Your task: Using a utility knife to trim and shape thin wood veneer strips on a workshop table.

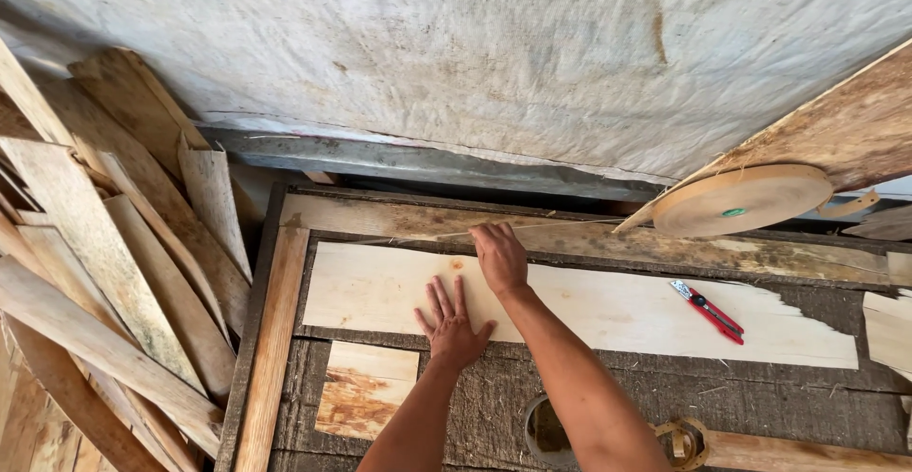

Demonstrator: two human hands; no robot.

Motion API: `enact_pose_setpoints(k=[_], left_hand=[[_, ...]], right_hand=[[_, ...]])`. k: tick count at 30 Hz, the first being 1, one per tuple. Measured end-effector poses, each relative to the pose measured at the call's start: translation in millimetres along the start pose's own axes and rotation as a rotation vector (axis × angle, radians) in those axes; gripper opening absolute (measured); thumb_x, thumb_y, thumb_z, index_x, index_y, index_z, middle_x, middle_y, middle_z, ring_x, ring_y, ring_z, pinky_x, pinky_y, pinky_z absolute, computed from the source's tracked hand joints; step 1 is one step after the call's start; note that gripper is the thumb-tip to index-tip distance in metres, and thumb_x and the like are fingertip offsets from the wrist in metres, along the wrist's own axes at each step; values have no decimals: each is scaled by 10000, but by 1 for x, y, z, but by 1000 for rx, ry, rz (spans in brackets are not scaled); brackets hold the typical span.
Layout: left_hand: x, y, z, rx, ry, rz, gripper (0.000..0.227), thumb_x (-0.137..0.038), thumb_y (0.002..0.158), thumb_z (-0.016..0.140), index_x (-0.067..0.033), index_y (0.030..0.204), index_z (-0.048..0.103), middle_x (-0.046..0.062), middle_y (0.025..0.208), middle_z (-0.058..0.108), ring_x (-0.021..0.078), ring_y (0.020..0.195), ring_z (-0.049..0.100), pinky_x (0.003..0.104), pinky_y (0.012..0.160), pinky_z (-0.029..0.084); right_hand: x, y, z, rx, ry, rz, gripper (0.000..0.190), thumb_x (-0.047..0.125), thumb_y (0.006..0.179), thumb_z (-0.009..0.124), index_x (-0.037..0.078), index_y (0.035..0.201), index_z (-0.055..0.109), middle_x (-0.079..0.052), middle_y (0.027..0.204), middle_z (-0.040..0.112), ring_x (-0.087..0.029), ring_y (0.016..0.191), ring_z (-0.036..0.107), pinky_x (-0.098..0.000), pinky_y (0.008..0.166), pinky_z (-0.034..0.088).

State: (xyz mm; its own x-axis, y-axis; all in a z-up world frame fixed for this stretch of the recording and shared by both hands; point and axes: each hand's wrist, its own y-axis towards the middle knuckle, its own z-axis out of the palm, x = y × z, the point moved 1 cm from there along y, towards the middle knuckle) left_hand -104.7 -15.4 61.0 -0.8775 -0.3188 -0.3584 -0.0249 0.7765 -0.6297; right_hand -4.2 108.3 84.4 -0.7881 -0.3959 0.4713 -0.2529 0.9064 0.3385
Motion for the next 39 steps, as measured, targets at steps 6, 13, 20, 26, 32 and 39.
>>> enact_pose_setpoints(k=[6,13,20,26,32,39], left_hand=[[-2,1,-3,17,0,-13,1169,-702,905,583,-234,1637,-198,206,1695,-285,336,1572,-264,682,1214,-106],[0,0,-4,11,-13,0,1168,-683,908,592,-219,1640,-191,210,1700,-275,346,1576,-256,686,1212,-102],[0,-1,-3,12,-4,6,1158,-681,914,587,-211,1644,-180,216,1698,-270,349,1573,-264,683,1211,-101],[0,-1,-2,0,-2,24,1156,-699,909,575,-216,1642,-177,208,1700,-265,334,1571,-265,678,1213,-99],[4,6,8,-17,29,31,1172,-723,898,567,-220,1638,-189,214,1691,-277,331,1568,-266,681,1208,-93],[8,12,18,-74,26,40,1183,-744,885,566,-212,1641,-173,227,1687,-265,341,1565,-259,704,1194,-87]], right_hand=[[-14,31,4,-13,-54,168,150,134,945,655,141,1055,757,-31,1023,761,-283,979,674,-430,804,569],[-42,31,19,-28,-6,220,320,130,985,613,126,1299,671,-87,1296,691,-328,1116,660,-443,904,562],[-44,-4,18,19,60,176,447,100,962,616,91,1409,608,-133,1445,600,-341,1244,615,-437,1006,526],[-31,-45,-12,104,-20,140,421,152,922,685,79,1334,630,-144,1342,641,-350,1293,560,-476,1099,435],[-82,-89,-35,111,-90,211,508,216,889,718,86,1368,611,-156,1398,609,-327,1340,518,-490,1150,387],[-192,-150,-108,50,-374,712,644,231,949,622,116,1553,431,-254,1610,318,-453,1476,288,-635,1147,296]])
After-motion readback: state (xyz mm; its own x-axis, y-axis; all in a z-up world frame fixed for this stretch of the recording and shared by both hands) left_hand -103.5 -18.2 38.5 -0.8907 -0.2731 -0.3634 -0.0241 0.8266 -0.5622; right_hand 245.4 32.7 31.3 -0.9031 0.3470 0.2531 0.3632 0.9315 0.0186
